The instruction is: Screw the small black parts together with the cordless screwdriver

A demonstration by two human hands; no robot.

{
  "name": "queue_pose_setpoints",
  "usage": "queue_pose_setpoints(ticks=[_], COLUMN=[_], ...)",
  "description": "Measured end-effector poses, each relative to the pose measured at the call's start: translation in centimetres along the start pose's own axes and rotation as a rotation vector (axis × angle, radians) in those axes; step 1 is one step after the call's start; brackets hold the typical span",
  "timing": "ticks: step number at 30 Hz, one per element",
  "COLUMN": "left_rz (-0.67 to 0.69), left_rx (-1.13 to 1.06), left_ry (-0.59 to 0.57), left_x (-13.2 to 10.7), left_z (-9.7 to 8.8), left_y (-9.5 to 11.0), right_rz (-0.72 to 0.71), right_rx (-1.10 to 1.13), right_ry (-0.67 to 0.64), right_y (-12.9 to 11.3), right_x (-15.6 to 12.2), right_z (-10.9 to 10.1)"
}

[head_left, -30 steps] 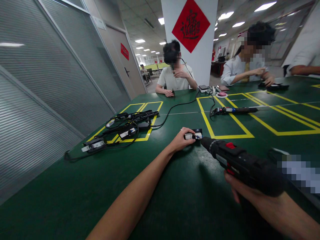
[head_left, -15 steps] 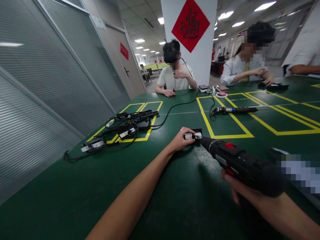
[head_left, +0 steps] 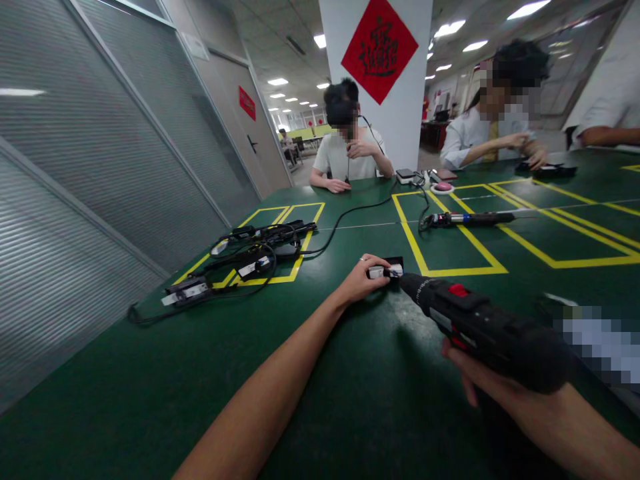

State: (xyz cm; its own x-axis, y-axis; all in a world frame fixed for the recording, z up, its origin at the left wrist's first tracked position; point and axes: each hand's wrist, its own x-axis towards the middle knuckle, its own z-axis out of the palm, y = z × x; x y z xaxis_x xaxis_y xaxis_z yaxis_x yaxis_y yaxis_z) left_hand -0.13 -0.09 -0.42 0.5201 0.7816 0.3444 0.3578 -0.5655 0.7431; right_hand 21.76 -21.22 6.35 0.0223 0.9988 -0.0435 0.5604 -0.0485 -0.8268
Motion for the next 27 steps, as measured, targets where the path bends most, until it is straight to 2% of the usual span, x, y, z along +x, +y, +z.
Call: queue_pose_setpoints(ticks=[2,5,22,27], left_rz=[0.005,0.003,0.003,-0.005], left_rx=[0.001,0.011,-0.017,-0.002], left_ry=[0.0,0.0,0.003,0.003], left_x=[0.03,0.06,0.07,0.09], left_z=[0.04,0.06,-0.04,-0.08], left_y=[-0.08,-0.13,0.02,0.32], right_rz=[0.069,0.109,0.028,0.035], right_rx=[-0.051,-0.059,0.047,-0.015], right_ry=[-0.091,-0.058,-0.114,-0.13], right_y=[-0.02,-0.14,-0.6,-0.89], right_x=[-0.05,-0.08,0.11,0.1], right_z=[0.06,0.19,-0.39,-0.64])
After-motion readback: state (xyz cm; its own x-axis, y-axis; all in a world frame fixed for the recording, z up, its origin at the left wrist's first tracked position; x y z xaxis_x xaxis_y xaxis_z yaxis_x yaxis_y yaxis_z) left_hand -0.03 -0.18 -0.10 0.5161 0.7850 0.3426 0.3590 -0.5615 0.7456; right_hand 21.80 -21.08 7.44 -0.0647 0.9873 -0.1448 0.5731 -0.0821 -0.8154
